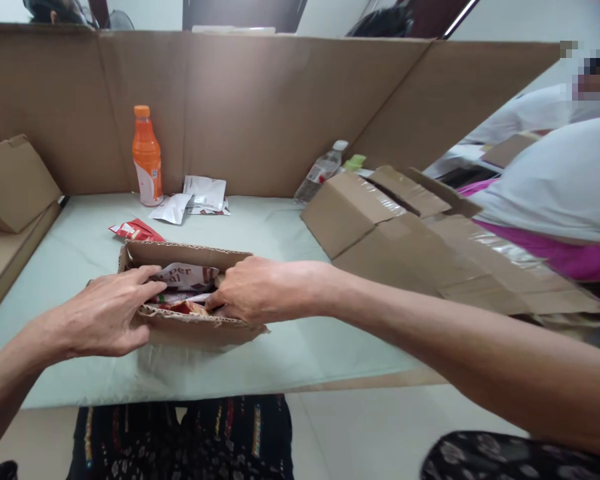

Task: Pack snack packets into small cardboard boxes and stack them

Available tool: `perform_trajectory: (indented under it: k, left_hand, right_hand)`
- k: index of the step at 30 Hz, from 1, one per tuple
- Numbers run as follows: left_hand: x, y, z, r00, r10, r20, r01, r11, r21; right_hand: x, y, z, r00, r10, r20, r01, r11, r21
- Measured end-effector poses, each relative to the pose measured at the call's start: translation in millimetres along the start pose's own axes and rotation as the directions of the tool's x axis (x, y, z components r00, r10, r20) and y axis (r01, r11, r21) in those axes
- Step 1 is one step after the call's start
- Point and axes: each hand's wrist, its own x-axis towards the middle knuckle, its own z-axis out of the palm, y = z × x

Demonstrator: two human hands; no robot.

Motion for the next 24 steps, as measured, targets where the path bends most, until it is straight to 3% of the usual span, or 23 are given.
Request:
perform_trajectory:
  k: [4,6,9,12,15,17,19,21,24]
  left_hand:
    - [1,2,-2,0.999,-0.040,0.023,0.039,0.999,0.032]
    - [0,3,-1,0.999,-0.049,0.021,0.049,0.998,0.044]
    - [-2,5,1,0.999,-0.042,-0.011,0.043,0.999,0.032]
    - [-2,6,1,0.999,-0.018,-0.028,0.018,1.000,0.014]
    - [0,4,2,0.999,0.009,-0.036,-0.009,1.000,0.018]
    - [1,1,5,0.998,0.023,-0.065,-0.022,1.000,0.017]
    - [-1,-3,10,0.995,0.043,-0.095,-0.041,0.999,0.016]
    - [-3,-7,16,0.990,0.066,-0.125,-0.063,0.998,0.024]
    - [-5,-10,21,0.974,0.113,-0.195,-0.103,0.993,0.062]
  right_hand:
    - [-11,-5,4,0.996,0.084,-0.035,-0.086,0.994,-0.065]
    - [-25,-9,14,0.982,0.138,-0.127,-0.147,0.987,-0.059]
    - [-49,-12,32,0.913,0.206,-0.352,-0.236,0.971,-0.043]
    - [-61,-6,43,0.841,0.096,-0.532,-0.135,0.990,-0.035]
    - [-61,7,43,0.802,0.004,-0.597,-0.013,1.000,-0.012]
    - [-56,17,41,0.811,-0.022,-0.584,0.014,1.000,-0.019]
    - [-52,24,37,0.856,-0.035,-0.516,0.013,0.999,-0.046]
    - [-46,27,31,0.901,0.015,-0.433,-0.052,0.996,-0.075]
    - [-36,23,19,0.929,0.104,-0.355,-0.145,0.985,-0.089]
